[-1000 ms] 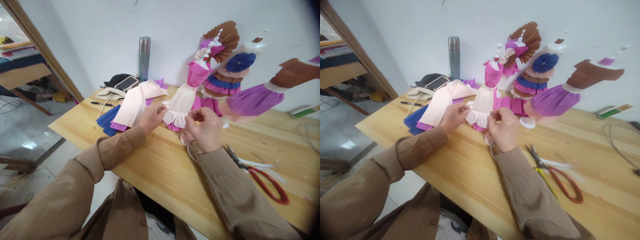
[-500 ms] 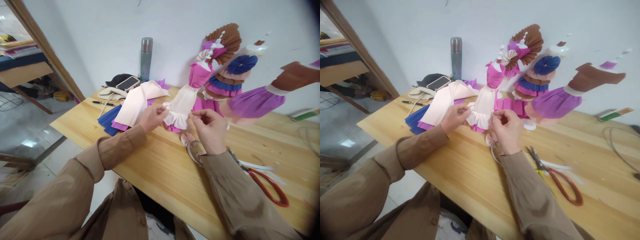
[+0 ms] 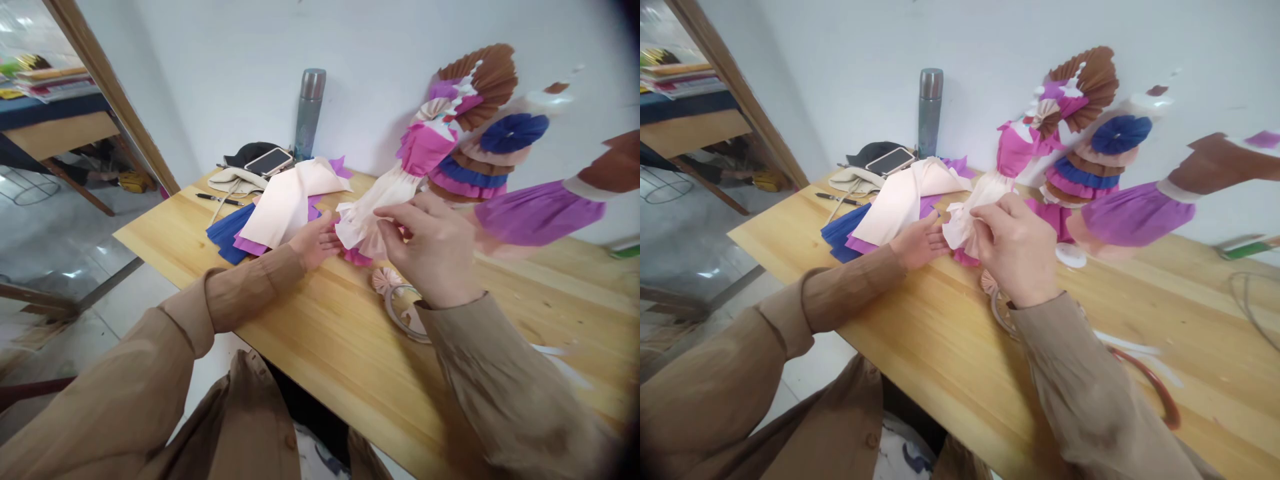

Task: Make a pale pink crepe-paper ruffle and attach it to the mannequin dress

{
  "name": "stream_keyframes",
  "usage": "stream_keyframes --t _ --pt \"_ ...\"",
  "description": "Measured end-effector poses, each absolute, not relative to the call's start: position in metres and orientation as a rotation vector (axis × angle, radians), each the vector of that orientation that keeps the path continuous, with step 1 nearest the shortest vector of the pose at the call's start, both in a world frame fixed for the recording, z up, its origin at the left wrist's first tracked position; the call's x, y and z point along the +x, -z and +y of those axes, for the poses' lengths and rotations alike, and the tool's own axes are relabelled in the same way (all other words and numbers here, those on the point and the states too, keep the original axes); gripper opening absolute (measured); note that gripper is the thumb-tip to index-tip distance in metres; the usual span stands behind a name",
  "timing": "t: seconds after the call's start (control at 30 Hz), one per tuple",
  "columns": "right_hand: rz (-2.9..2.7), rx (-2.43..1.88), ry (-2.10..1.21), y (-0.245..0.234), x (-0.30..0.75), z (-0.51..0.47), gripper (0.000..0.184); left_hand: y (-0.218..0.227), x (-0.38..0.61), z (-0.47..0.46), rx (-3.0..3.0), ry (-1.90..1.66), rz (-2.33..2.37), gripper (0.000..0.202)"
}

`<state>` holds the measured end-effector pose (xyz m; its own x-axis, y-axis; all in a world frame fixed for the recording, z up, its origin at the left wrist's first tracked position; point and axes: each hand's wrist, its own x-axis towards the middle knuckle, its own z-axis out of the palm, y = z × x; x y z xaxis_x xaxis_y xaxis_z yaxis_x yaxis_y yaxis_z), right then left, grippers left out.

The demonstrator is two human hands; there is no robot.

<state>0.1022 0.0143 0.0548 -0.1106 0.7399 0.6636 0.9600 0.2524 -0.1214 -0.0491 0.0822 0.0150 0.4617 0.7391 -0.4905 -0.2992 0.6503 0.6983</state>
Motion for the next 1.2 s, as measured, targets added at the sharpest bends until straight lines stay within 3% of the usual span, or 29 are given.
stream_keyframes --t 0.3,0.53,0.83,1.0,1.2 --pt "-2.454 -1.873 0.716 -0.075 0.085 0.024 0.038 -0.010 -0.052 0.087 0.589 -0.658 0.888 0.031" --pt "-2.571 -1.839 0.744 -0.074 0.071 0.035 0.021 -0.005 -0.052 0.089 0.562 -0.591 0.867 0.030" --pt "-2.550 -1.949 0.649 -0.081 0.079 0.028 0.013 -0.008 -0.052 0.086 0.590 -0.603 0.871 0.020" --pt "-2.373 -1.741 0.481 -0.072 0.104 0.019 0.017 -0.009 -0.055 0.082 0.598 -0.624 0.820 0.023" --pt "-2.437 -1.527 0.863 -0.084 0.106 0.022 0.025 -0.006 -0.049 0.080 0.655 -0.556 0.769 0.031"
